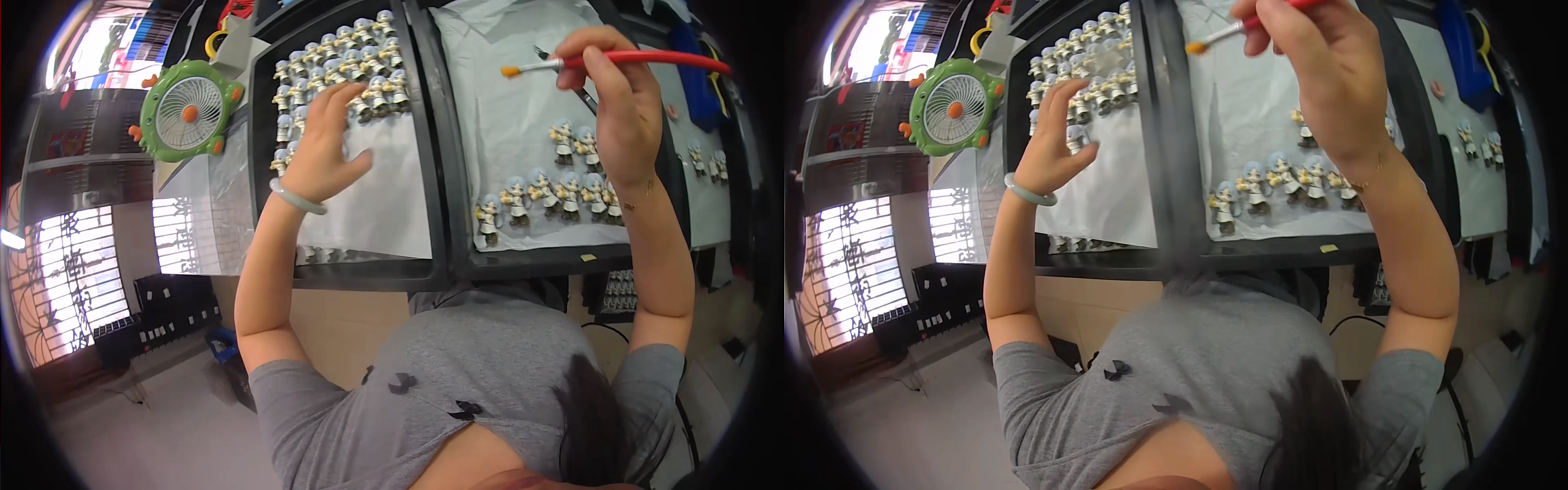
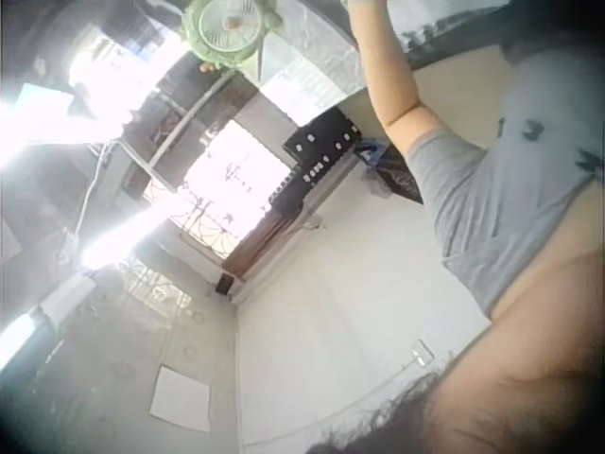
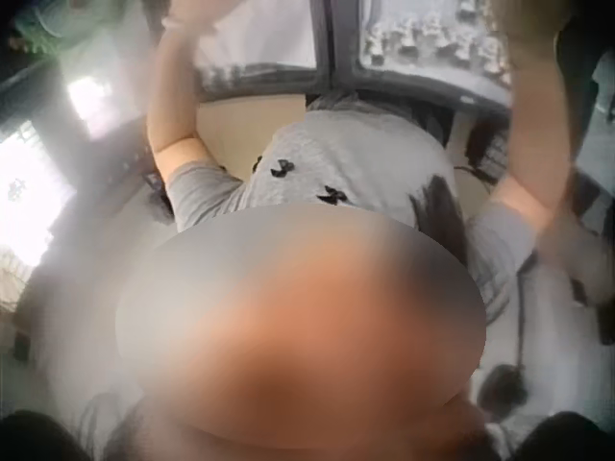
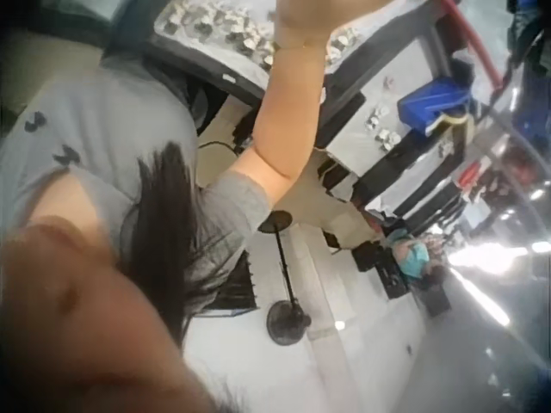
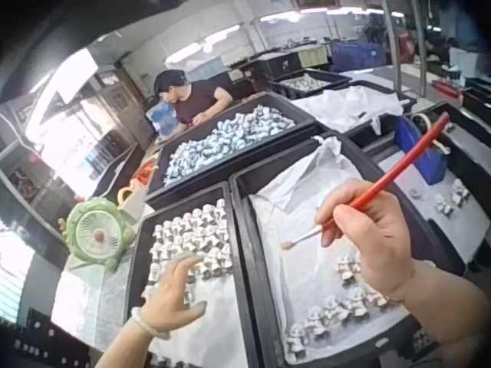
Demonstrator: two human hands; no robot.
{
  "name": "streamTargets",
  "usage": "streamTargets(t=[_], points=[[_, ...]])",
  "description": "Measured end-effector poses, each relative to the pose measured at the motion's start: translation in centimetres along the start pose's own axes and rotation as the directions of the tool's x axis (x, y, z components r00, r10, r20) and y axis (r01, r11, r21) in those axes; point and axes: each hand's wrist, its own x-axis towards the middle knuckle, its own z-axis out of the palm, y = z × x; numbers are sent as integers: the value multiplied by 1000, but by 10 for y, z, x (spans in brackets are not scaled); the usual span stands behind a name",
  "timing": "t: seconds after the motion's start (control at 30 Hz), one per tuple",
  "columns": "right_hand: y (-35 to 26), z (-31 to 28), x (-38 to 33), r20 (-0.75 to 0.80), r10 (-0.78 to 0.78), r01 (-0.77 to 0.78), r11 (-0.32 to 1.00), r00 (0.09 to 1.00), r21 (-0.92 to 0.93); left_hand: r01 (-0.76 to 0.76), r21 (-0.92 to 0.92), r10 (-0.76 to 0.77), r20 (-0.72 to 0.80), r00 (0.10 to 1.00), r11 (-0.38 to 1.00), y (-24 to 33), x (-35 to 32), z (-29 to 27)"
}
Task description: The person paints small figurines using a red-handled brush, applying gold paint to details on the figures. They handle the figurines one at a time, rotating them to access different angles, and occasionally use a black tool to scrape or clean the surface. The person works on a tray of similar figures arranged in rows.
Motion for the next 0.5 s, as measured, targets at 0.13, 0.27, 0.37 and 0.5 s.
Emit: streamTargets(t=[0.13,0.27,0.37,0.5], points=[[10,-15,8,-143,37,-35,999,989,13,-197,-173,214,81,974,965,97,74,65],[42,-25,10,-117,126,-132,990,985,-43,-90,56,51,499,865,994,149,139,137],[44,-27,11,-110,134,-141,989,985,-55,-46,54,7,573,819,997,143,154,149],[28,-24,10,-100,124,-122,992,987,25,17,-138,33,353,935,990,110,129,122]])
